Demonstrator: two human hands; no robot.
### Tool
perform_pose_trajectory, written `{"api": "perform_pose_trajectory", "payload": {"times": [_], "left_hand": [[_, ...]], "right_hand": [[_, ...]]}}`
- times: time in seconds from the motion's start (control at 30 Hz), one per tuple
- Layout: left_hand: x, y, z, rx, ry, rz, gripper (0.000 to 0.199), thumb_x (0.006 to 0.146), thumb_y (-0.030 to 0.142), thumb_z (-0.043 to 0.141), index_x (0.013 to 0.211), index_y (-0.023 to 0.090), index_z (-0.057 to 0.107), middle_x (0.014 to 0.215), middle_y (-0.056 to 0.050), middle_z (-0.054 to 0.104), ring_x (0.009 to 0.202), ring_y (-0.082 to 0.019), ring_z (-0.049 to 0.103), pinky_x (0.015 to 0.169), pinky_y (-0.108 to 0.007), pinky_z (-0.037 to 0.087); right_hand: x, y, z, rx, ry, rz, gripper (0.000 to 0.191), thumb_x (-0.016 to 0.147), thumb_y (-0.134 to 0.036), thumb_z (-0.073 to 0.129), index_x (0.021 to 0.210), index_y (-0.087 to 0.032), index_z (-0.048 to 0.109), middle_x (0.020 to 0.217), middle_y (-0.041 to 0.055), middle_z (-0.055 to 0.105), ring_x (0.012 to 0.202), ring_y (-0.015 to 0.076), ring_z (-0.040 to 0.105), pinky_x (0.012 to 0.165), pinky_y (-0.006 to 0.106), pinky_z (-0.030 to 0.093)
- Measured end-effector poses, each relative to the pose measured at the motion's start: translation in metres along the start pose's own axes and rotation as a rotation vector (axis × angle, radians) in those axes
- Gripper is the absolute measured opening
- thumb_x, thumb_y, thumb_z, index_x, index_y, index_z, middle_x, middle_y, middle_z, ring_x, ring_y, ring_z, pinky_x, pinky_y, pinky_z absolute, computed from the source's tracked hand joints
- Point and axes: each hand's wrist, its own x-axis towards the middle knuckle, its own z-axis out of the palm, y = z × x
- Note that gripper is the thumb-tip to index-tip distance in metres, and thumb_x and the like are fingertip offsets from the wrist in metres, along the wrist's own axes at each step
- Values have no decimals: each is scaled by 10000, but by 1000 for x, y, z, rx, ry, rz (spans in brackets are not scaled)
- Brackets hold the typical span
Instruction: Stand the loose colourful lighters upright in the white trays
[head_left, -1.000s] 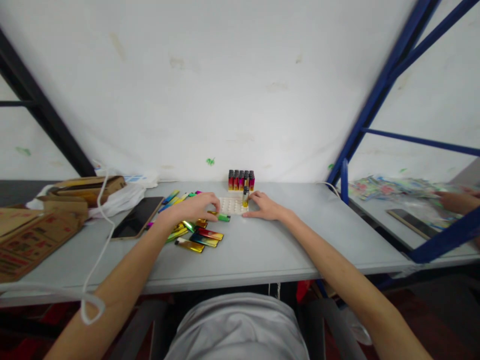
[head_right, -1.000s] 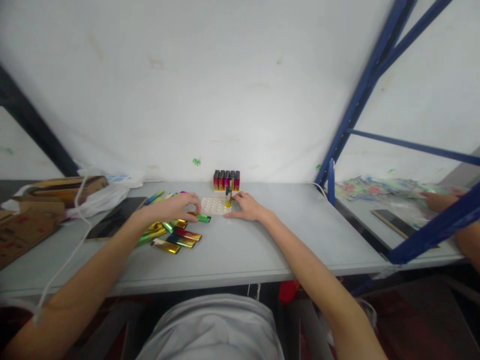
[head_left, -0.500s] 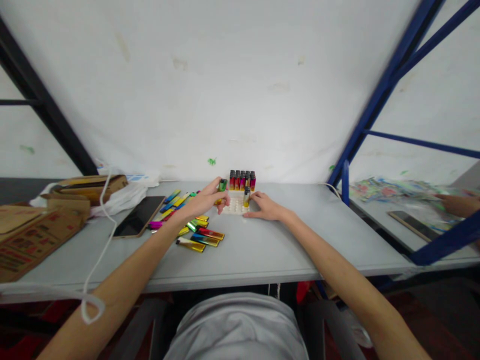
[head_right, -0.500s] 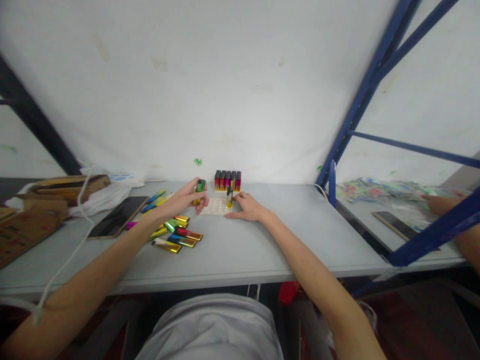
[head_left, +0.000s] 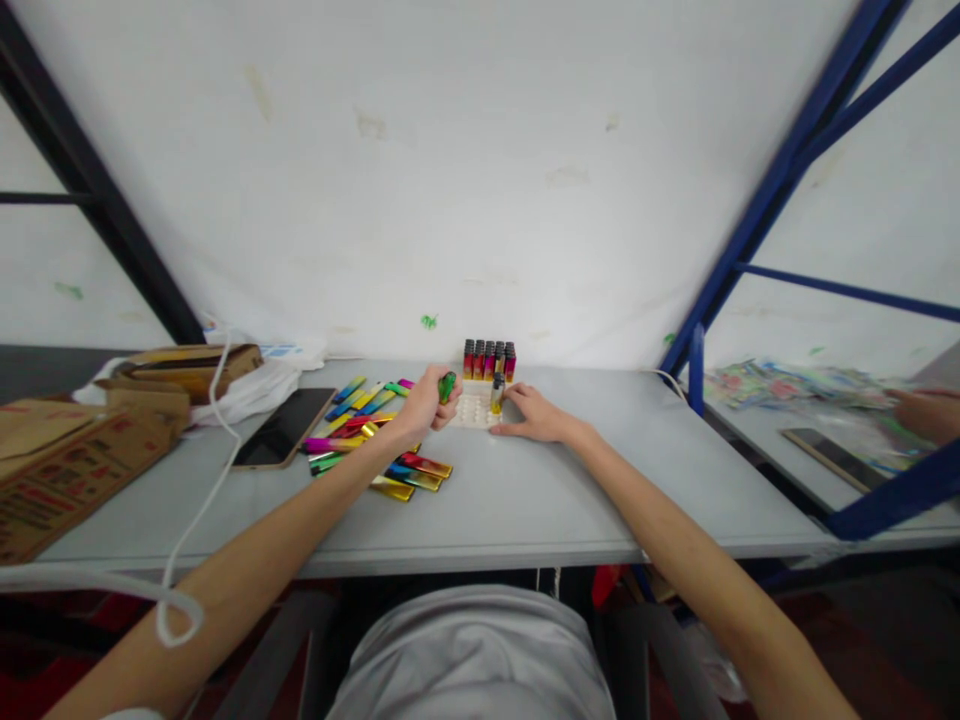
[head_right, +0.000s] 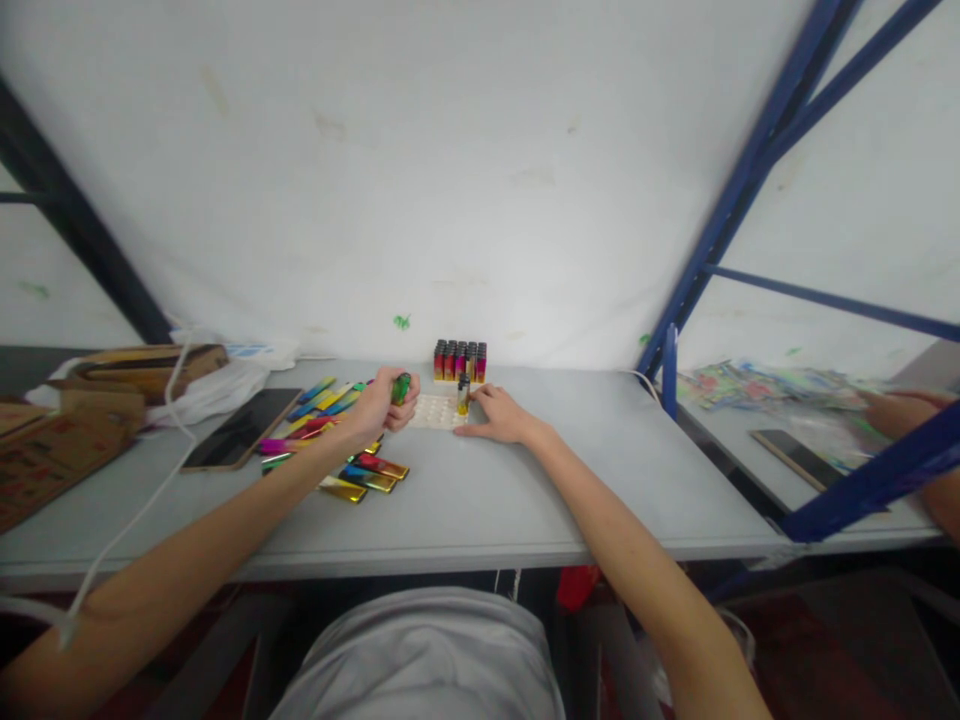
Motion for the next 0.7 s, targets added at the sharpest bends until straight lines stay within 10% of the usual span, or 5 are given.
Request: {"api": "perform_pose_trajectory", "payload": {"times": [0.7], "left_hand": [[9,-16,-6,207,52,84,290,883,476,380,717,239,404,428,96,234,336,-85,180,370,-177,125]], "right_hand": [[2,2,1,2,2,-14,688,836,-631,741,1285,-129,601,1264,188,598,1195,333,572,1056,493,459]]}}
